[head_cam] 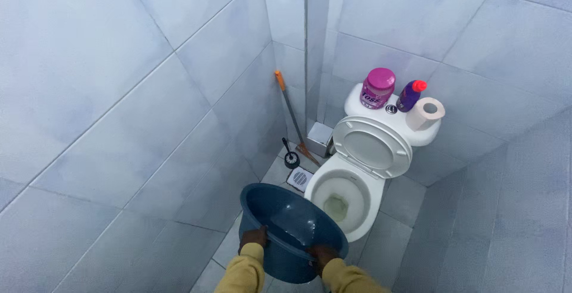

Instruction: The person scrubs the inside of a toilet bowl using a long-handled brush.

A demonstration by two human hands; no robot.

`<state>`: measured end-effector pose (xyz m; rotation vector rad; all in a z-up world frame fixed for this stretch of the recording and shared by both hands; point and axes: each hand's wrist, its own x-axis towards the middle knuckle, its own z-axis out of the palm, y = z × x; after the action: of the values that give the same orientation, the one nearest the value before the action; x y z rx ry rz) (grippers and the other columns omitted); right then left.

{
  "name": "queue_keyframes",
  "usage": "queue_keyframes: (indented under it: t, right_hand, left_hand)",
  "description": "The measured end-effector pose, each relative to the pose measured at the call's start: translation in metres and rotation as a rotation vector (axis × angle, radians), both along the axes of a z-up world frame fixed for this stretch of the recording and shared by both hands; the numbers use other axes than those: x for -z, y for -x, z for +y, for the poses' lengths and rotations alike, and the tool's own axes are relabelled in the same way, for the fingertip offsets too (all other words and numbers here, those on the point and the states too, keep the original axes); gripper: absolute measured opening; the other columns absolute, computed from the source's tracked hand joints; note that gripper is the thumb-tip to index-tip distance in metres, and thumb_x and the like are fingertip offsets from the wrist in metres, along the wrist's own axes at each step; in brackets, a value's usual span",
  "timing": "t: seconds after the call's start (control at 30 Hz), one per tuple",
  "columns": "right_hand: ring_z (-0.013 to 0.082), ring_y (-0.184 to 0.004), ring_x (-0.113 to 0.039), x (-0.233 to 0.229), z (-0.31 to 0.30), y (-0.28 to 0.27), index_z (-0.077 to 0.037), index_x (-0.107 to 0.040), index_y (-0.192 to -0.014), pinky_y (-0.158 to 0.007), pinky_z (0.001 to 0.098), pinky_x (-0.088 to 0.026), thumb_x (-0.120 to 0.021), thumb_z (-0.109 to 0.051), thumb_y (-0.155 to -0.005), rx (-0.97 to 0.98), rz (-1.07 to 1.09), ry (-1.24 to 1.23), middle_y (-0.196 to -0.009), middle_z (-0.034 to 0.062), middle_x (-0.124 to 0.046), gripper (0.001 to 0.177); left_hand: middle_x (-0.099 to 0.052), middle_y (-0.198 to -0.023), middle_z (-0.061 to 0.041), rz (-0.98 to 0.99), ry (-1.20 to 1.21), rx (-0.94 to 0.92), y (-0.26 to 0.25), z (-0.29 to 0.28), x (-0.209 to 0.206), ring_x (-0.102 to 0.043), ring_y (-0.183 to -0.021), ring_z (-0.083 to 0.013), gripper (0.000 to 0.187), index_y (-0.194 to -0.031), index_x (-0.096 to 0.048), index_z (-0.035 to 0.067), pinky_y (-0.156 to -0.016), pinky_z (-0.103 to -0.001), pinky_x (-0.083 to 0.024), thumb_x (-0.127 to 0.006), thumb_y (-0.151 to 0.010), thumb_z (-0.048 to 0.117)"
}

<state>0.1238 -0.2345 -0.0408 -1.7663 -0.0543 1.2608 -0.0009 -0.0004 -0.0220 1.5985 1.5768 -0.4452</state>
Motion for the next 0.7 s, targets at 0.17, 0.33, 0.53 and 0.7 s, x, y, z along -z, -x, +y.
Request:
queue_keyframes:
  t: [0.17,0.33,0.53,0.7]
  right_hand:
    - [0.0235,-0.101,-0.066,-0.001,-0.003,-0.006,-0.011,-0.071,-0.117,-0.089,0.0402,-0.049,-0.071,-0.008,-0.083,-0.746,-0.636,0.008,-0.116,0.0097,-0.072,0.035]
    - [0.0259,-0.072,-0.054,-0.001,0.007,0.003,0.000,-0.064,-0.082,-0.070,0.0386,-0.048,-0.066,-0.013,-0.094,0.324,0.412,0.019,-0.082,0.0158,-0.062,0.018]
    - [0.0281,-0.088,-0.059,-0.003,-0.009,0.004,0.000,-0.071,-0.100,-0.081,0.0398,-0.049,-0.071,-0.012,-0.092,-0.035,0.085,0.038,-0.100,0.0167,-0.066,0.014]
    - [0.0300,-0.116,-0.065,-0.002,-0.029,0.007,-0.016,-0.072,-0.127,-0.098,0.0372,-0.054,-0.062,0.003,-0.081,-0.669,-0.580,0.033,-0.132,0.0113,-0.067,0.051]
  left_hand:
    - [-0.076,-0.095,-0.016,0.006,0.026,0.056,0.002,0.000,0.000,-0.072,-0.090,-0.0309,0.063,-0.090,-0.079,0.005,-0.094,-0.046,-0.053,-0.046,-0.103,0.056]
    - [-0.074,-0.092,-0.017,0.006,0.050,0.088,0.001,-0.003,-0.011,-0.071,-0.090,-0.0317,0.064,-0.090,-0.079,0.003,-0.092,-0.046,-0.054,-0.045,-0.103,0.055]
    - [-0.073,-0.092,-0.018,0.003,0.047,0.107,-0.002,-0.006,-0.011,-0.071,-0.091,-0.0323,0.063,-0.091,-0.079,0.003,-0.092,-0.046,-0.052,-0.046,-0.102,0.055]
    - [-0.069,-0.108,-0.014,-0.037,-0.007,0.178,-0.005,-0.006,0.000,-0.064,-0.100,-0.0337,0.053,-0.094,-0.079,0.011,-0.101,-0.049,-0.045,-0.052,-0.098,0.056]
